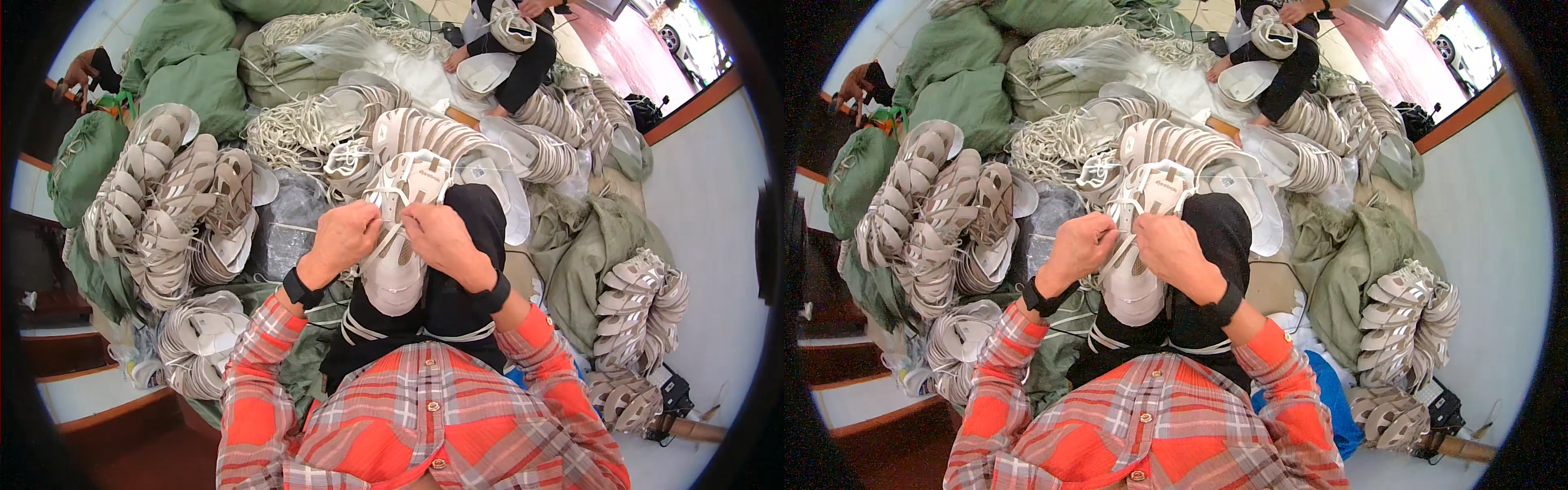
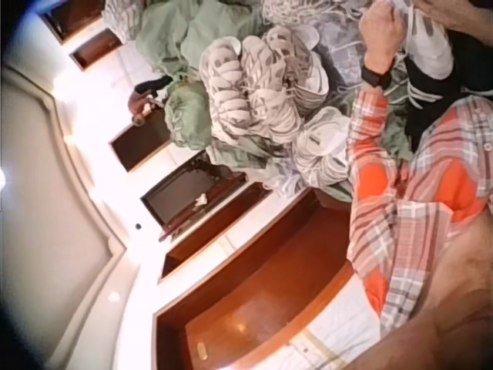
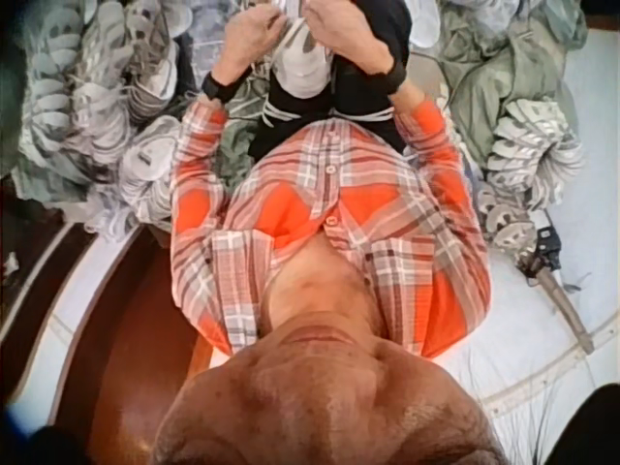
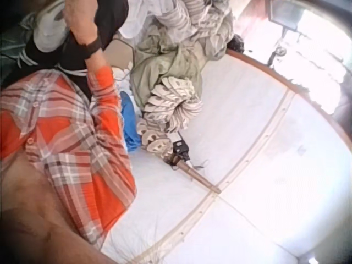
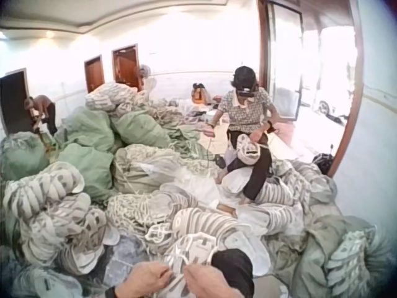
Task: The recorder is lacing a shoe while sitting on the floor surrounded by shoe components.
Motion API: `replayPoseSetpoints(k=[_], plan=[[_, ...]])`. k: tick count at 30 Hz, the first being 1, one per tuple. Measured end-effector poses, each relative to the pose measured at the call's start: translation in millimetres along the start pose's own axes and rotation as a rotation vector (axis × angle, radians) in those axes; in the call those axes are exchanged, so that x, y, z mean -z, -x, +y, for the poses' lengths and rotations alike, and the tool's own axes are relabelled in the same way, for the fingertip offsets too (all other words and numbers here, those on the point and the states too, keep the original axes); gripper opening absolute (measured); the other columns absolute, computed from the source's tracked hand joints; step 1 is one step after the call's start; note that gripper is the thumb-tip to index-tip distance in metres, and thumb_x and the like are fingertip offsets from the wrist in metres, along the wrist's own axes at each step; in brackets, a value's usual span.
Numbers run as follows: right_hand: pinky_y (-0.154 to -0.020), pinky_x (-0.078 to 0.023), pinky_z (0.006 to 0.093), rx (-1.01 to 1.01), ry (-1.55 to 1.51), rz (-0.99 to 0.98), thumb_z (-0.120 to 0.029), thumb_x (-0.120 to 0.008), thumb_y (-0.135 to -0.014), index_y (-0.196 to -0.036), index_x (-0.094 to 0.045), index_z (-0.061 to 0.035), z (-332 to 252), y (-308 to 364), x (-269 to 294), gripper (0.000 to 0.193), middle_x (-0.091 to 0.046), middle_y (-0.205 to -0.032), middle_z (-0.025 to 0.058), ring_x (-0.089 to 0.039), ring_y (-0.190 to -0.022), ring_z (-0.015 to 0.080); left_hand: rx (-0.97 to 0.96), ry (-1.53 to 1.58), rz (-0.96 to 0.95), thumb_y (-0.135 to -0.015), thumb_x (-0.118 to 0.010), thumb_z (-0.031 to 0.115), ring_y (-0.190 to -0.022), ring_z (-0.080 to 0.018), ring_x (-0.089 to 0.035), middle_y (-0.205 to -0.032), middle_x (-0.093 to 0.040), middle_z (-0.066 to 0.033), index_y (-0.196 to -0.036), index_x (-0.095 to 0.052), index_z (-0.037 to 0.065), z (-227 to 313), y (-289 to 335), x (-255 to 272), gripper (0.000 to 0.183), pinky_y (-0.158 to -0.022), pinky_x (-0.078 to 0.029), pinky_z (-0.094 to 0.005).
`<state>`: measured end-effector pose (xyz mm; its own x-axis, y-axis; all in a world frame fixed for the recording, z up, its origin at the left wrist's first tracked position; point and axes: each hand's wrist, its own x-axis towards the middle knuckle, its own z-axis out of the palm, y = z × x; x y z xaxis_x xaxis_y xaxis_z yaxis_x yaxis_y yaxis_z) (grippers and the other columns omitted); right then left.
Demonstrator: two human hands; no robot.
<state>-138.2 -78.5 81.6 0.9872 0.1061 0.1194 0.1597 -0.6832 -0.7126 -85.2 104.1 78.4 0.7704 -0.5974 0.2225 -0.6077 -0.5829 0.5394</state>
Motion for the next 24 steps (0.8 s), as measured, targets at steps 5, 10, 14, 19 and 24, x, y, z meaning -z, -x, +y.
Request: replayPoseSetpoints(k=[5, 10, 14, 19, 24], plan=[[-0.047, -0.045, 0.037, -0.22, -0.369, -0.141, -0.012, -0.051, -0.086, -0.096, -0.059, 0.0014, -4.0, -10.7, 0.7, 0.018, -0.057, -0.06, 0.0121, -0.056, -0.049, 0.0262, -0.134, -0.291, -0.163, -0.074, -0.057, 0.011, -0.066, -0.0298, -0.059, -0.07, -0.056, -0.0103, -0.075, -0.057, 0.006, 9.5, -13.3, 9.6, 0.006, -0.057, -0.047, -0.0404], [-0.031, -0.032, 0.0187, -0.674, -1.178, -0.333, -0.01, -0.049, -0.09, -0.112, -0.053, 0.0008, 8.0, -13.5, 4.4, 0.025, -0.053, -0.057, -0.0011, -0.044, -0.037, 0.0044, -0.257, -0.38, -0.225, -0.071, -0.056, 0.009, -0.068, -0.0286, -0.06, -0.071, -0.057, -0.0079, -0.075, -0.058, 0.007, 10.4, -27.1, 8.0, 0.004, -0.058, -0.049, -0.0399], [-0.031, -0.032, 0.0191, -0.694, -1.304, -0.398, -0.009, -0.049, -0.09, -0.114, -0.052, -0.0003, 12.0, -16.9, 6.1, 0.026, -0.052, -0.056, -0.0011, -0.045, -0.037, 0.0056, -0.093, -0.147, -0.259, -0.073, -0.058, 0.011, -0.064, -0.0257, -0.059, -0.069, -0.059, -0.0077, -0.075, -0.059, 0.004, -10.6, -33.3, 3.5, 0.008, -0.057, -0.047, -0.0363], [-0.032, -0.036, 0.0199, -0.634, -1.192, -0.478, -0.012, -0.046, -0.092, -0.114, -0.052, -0.0005, 20.0, -25.5, 13.8, 0.026, -0.058, -0.059, 0.0028, -0.048, -0.038, 0.0066, 0.427, 0.769, -0.499, -0.083, -0.058, 0.015, -0.055, -0.0099, -0.051, -0.06, -0.053, 0.0025, -0.072, -0.057, 0.005, -37.9, -19.0, -6.9, 0.015, -0.051, -0.039, -0.0256], [-0.032, -0.042, 0.0242, -0.408, -0.609, -0.752, -0.016, -0.04, -0.092, -0.101, -0.056, 0.0021, 7.1, -51.3, 22.1, 0.026, -0.062, -0.063, 0.0106, -0.051, -0.037, 0.0121, 0.597, 0.874, -0.458, -0.087, -0.061, 0.018, -0.056, -0.0022, -0.041, -0.063, -0.049, 0.0059, -0.074, -0.057, 0.009, -45.9, 2.0, -16.8, 0.017, -0.05, -0.031, -0.0188]])
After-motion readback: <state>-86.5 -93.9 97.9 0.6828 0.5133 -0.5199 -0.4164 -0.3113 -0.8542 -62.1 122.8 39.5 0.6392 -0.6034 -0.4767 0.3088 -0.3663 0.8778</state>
